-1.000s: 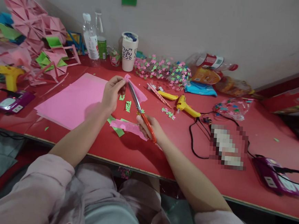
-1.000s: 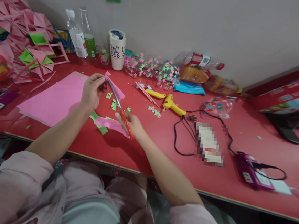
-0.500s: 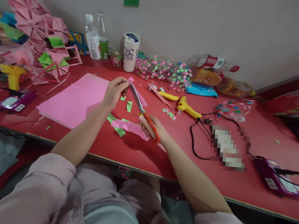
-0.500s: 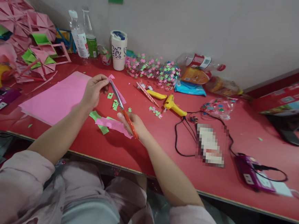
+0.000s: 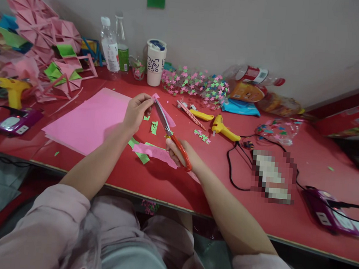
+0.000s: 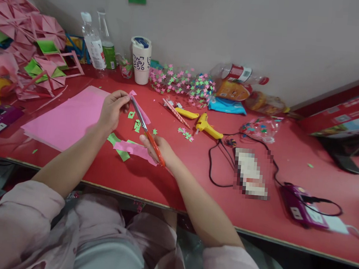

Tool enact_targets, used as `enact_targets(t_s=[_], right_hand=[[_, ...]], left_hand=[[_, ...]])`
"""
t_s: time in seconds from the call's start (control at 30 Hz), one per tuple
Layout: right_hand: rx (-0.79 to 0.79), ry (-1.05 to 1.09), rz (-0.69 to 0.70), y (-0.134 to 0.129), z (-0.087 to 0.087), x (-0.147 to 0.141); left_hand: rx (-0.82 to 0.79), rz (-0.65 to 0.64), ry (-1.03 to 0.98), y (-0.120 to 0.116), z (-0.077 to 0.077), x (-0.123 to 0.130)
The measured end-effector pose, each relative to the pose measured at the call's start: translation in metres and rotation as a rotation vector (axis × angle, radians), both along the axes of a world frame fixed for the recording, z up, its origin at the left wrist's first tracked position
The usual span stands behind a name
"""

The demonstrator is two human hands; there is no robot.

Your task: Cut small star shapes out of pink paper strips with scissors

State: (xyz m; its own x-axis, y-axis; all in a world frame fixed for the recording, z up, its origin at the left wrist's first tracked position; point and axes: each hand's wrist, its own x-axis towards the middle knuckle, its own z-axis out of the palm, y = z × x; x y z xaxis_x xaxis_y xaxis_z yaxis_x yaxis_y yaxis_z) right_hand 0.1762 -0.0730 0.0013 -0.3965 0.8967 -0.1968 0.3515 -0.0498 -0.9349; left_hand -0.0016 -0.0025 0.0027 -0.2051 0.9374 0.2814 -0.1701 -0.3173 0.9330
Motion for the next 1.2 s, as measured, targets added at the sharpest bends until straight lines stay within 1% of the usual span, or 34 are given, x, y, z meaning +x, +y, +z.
enact_targets(t_s=[0.1,0.27,0.53,0.67,0.9,1.2], right_hand=[[-0.002,0.007,-0.003,0.000,-0.001,0.000],[-0.046,0.042,-0.044,0.000,-0.002,0.000],[-0.019,0.032,-0.040,-0.001,-0.001,0.000],[-0.005,0.014,-0.060,-0.001,-0.001,-0.001],[-0.034,0.048,-0.049,-0.002,0.004,-0.001],[0.014,-0.014,-0.019,0.001,-0.001,0.002]], left_hand=[[-0.004,0.006,0.010,0.000,0.000,0.000],[0.012,-0.023,0.016,0.000,0.002,-0.003],[0.028,-0.049,0.026,0.002,0.003,-0.008],[0.019,-0.054,0.018,0.003,0.002,-0.009],[0.016,-0.065,0.007,0.005,0.001,-0.011],[0.003,-0.064,0.007,0.003,0.003,-0.011]])
